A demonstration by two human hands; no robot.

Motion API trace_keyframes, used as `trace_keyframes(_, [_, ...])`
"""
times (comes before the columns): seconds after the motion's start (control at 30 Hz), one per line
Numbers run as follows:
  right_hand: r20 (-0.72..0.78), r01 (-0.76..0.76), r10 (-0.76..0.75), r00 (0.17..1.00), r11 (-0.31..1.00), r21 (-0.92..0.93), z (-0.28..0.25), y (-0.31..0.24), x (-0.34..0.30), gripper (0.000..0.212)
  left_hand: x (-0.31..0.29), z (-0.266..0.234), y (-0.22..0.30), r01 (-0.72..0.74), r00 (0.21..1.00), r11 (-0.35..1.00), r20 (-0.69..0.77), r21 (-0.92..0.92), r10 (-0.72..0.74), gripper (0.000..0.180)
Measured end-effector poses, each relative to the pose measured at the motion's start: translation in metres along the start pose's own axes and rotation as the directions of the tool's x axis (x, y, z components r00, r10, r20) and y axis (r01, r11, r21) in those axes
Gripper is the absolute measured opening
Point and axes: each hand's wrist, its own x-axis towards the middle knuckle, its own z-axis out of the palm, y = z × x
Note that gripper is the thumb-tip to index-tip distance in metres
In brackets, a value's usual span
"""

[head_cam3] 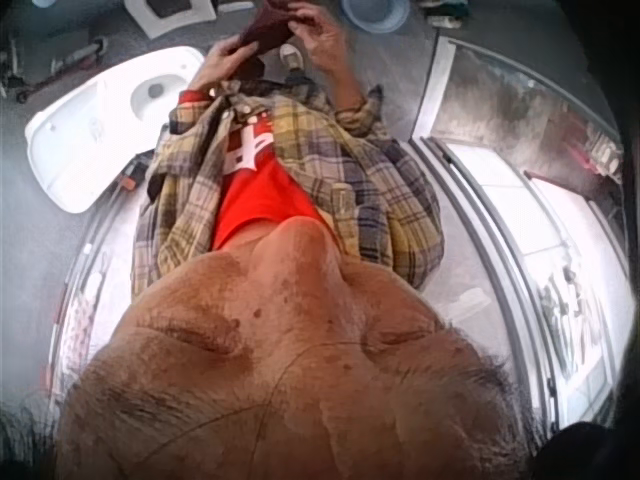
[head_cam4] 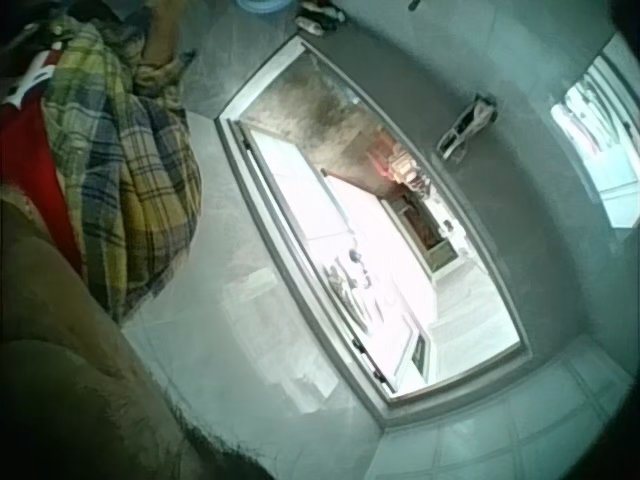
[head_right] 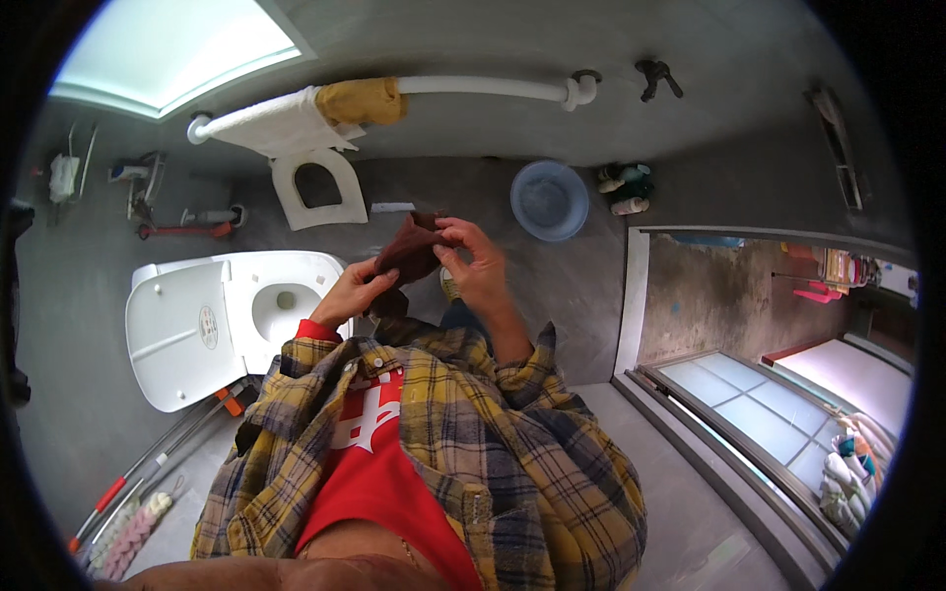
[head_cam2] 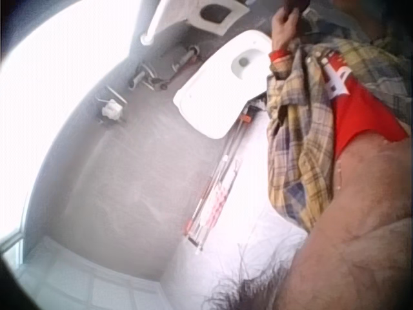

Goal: The person washes a brown cloth in a blue basin, wrings it out, and wipes the floor and toilet seat. They then pour the basin water into the toilet and place the basin on the floor.

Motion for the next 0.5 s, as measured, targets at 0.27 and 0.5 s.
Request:
trace_keyframes(0.27, [-0.008,-0.043,0.043,0.999,0.999,0.004,-0.014,-0.013,0.003,0.01,0.031,0.006,-0.011,-0.182,0.981,0.972,-0.044,0.15,0.19,0.028])
trace_keyframes(0.5, [0.013,-0.188,0.188,0.982,0.971,0.147,-0.018,-0.003,0.004,0.011,0.032,0.007,-0.016,-0.207,0.958,0.945,-0.145,0.255,0.249,0.024])
